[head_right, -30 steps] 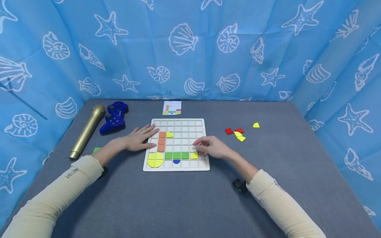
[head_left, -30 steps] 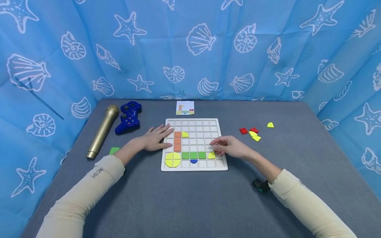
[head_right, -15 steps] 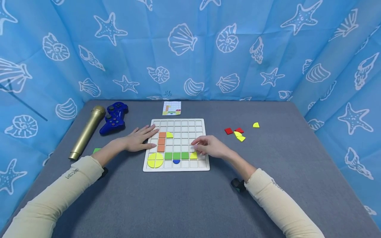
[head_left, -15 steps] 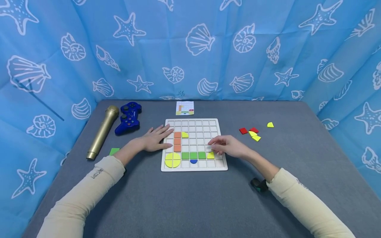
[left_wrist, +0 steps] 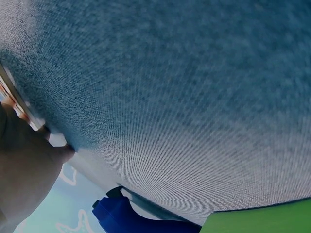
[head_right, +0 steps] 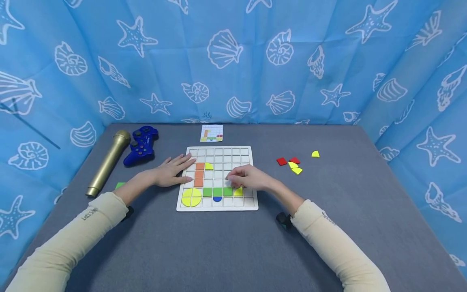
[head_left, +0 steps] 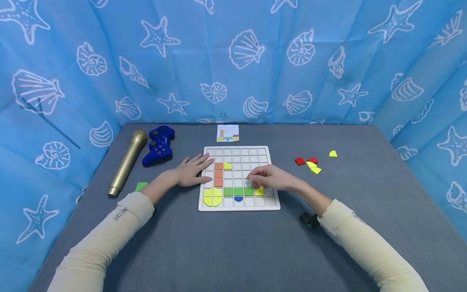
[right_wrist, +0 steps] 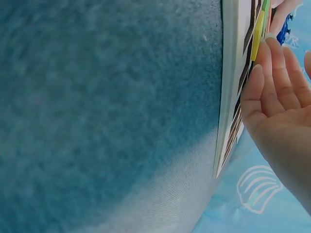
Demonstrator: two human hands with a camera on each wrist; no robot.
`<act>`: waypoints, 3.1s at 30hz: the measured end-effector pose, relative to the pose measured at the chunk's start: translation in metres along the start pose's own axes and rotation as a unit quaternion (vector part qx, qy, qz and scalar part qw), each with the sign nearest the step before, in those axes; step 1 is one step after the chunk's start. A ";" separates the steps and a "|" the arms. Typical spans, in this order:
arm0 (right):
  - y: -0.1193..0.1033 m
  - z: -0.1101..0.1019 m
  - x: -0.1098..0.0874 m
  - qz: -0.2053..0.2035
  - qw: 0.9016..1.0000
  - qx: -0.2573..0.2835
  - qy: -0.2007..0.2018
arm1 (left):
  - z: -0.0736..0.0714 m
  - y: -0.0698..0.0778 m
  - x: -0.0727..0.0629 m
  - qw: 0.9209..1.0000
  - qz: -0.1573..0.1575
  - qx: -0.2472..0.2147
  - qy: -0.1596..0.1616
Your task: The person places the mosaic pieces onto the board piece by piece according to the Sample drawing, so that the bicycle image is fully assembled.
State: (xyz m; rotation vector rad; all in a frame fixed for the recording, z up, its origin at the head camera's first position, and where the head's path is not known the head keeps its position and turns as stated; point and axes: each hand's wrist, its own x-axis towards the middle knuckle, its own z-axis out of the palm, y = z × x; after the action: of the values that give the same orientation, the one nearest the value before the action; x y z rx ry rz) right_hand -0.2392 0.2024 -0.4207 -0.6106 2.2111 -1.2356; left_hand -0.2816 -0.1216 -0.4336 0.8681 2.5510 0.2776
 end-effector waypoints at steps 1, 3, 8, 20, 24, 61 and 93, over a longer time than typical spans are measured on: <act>0.000 0.000 0.000 -0.004 1.000 0.000 -0.004 | 0.000 0.000 0.000 1.000 -0.001 0.000 0.000; -0.001 0.000 0.001 -0.007 1.000 -0.001 -0.008 | 0.000 -0.001 0.001 1.000 -0.002 -0.002 0.000; 0.000 0.000 0.000 -0.016 1.000 -0.005 -0.014 | 0.001 -0.002 0.002 1.000 -0.002 -0.008 -0.006; 0.012 -0.024 -0.012 0.079 0.986 0.136 0.050 | 0.003 -0.003 0.000 1.000 0.001 -0.009 -0.002; 0.019 -0.038 -0.023 0.093 0.974 0.192 0.073 | 0.003 -0.004 0.000 1.000 0.006 -0.012 0.002; 0.081 -0.112 -0.112 0.168 0.957 0.081 0.221 | 0.000 -0.002 0.002 1.000 0.002 -0.008 -0.003; 0.077 -0.080 -0.092 0.086 0.949 -0.172 0.249 | 0.003 -0.003 0.003 1.000 -0.002 0.004 -0.003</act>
State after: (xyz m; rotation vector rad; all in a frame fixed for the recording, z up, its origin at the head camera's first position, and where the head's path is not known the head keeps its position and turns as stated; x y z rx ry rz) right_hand -0.2306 0.3465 -0.4312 -0.2299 2.8693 -0.9964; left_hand -0.2844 -0.1217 -0.4380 0.8661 2.5489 0.2632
